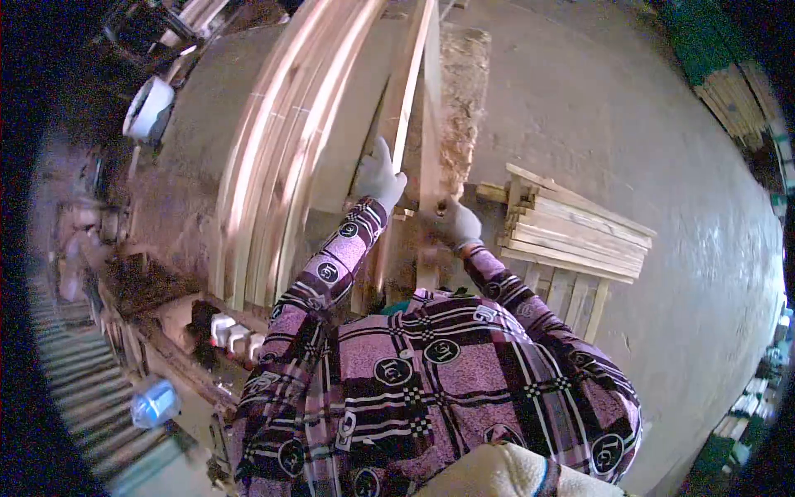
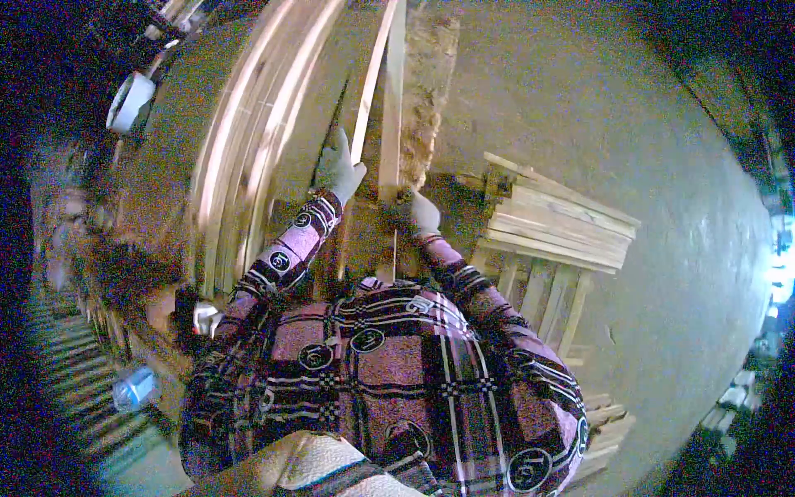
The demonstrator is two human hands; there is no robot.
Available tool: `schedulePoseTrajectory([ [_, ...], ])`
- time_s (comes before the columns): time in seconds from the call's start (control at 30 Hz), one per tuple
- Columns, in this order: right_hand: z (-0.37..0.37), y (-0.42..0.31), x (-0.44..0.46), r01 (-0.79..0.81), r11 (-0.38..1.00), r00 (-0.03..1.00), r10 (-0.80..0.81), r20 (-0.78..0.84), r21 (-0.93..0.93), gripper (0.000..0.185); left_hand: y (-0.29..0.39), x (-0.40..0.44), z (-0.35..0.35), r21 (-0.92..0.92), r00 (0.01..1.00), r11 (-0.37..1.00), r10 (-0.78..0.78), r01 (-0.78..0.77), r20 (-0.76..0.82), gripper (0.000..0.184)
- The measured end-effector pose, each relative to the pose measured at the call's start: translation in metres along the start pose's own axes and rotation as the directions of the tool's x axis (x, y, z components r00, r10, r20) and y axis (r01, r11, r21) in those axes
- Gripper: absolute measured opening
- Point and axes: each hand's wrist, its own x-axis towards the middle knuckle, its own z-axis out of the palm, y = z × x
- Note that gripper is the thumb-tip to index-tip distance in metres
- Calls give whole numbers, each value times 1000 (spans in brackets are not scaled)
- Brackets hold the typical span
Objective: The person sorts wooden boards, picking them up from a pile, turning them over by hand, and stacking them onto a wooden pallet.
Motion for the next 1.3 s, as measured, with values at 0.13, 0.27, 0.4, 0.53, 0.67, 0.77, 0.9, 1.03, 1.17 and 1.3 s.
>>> schedulePoseTrajectory([
  [0.13, 36, 3, -17, 73, 986, 997, -77, 23, 147, 33, 6, 4, 6, 147, 999, 988, 44, -39, -26, 78],
  [0.27, 16, -35, -44, -82, 983, 993, 66, 98, 164, 37, 3, 16, 7, 219, 944, 932, 315, -290, -93, 69],
  [0.4, 21, -30, -41, -70, 984, 993, 54, 102, 161, 38, 3, 58, 25, 216, 918, 922, 359, -321, -170, 59],
  [0.53, 26, -29, -43, -15, 977, 998, 1, 66, 211, 37, 2, 93, 31, 218, 918, 920, 363, -325, -161, 57],
  [0.67, 34, -28, -49, -116, 975, 992, 103, 77, 188, 34, 7, 70, 25, 262, 896, 885, 427, -385, -124, 56],
  [0.77, 35, -23, -52, -103, 957, 992, 80, 96, 270, 34, 2, 31, 17, 232, 902, 881, 431, -413, -33, 55],
  [0.9, 36, -17, -47, -109, 960, 991, 84, 106, 259, 36, -1, 29, 15, 199, 910, 895, 414, -400, -32, 55],
  [1.03, 27, -30, -41, -121, 970, 980, 83, 183, 213, 39, 5, 67, 19, 65, 953, 951, 303, -304, 21, 56],
  [1.17, 72, 2, -22, -168, 711, 959, -44, 281, 683, 36, -11, 80, 41, -46, 945, 948, 309, -315, -110, 58],
  [1.3, 62, -1, -25, -334, 642, 916, 51, 397, 690, 33, -24, 7, 9, -52, 915, 916, 391, -397, -98, 58],
])
